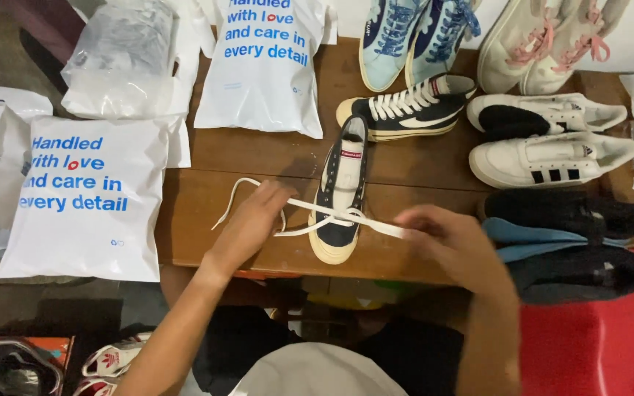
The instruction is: The person laces a black and white sneaker by threading white shoelaces through the eyelets. They pull the laces tight and continue lacing up the shoe.
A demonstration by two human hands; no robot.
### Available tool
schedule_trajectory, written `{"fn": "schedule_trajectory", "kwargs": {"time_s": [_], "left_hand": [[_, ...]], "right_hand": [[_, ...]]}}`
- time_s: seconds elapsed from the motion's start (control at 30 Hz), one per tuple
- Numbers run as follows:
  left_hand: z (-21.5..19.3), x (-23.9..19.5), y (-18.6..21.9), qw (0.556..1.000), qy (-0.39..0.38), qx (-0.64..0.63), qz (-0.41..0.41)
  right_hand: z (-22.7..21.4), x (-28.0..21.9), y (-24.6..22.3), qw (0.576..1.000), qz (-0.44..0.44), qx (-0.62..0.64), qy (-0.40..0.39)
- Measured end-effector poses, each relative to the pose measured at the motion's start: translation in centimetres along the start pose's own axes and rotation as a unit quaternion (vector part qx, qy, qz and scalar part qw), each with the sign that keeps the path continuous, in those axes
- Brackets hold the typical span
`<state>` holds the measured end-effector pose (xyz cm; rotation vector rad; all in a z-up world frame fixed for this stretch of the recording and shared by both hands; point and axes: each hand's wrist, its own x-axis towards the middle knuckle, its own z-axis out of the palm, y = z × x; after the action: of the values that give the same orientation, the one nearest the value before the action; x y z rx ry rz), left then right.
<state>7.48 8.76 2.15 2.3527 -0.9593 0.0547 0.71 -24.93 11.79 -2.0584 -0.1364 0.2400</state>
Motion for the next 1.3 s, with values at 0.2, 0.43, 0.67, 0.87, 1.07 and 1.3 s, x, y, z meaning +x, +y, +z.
{"fn": "schedule_trajectory", "kwargs": {"time_s": [0.2, 0.43, 0.67, 0.87, 1.07, 1.3], "left_hand": [[0.7, 0.0, -1.3, 0.972, 0.127, 0.198, -0.021], [1.8, 0.4, -0.7, 0.978, 0.178, 0.077, -0.073], [3.4, 0.1, -1.8, 0.963, 0.254, 0.006, -0.086], [3.6, 0.5, 0.8, 0.947, 0.261, -0.119, -0.145], [6.5, 0.7, 2.5, 0.874, 0.287, -0.311, -0.24], [9.0, 1.7, 3.7, 0.809, 0.303, -0.393, -0.314]], "right_hand": [[-3.4, -4.7, 2.4, 0.977, 0.084, -0.172, 0.095], [-1.2, -8.4, 6.0, 0.993, 0.054, 0.103, 0.024], [3.5, -8.1, 2.1, 0.938, -0.146, 0.216, -0.227], [3.8, -9.3, 5.1, 0.912, -0.184, 0.358, -0.086], [-0.8, -9.0, 10.3, 0.987, 0.147, 0.032, 0.048], [2.2, -3.8, 9.9, 0.967, 0.001, -0.211, 0.139]]}}
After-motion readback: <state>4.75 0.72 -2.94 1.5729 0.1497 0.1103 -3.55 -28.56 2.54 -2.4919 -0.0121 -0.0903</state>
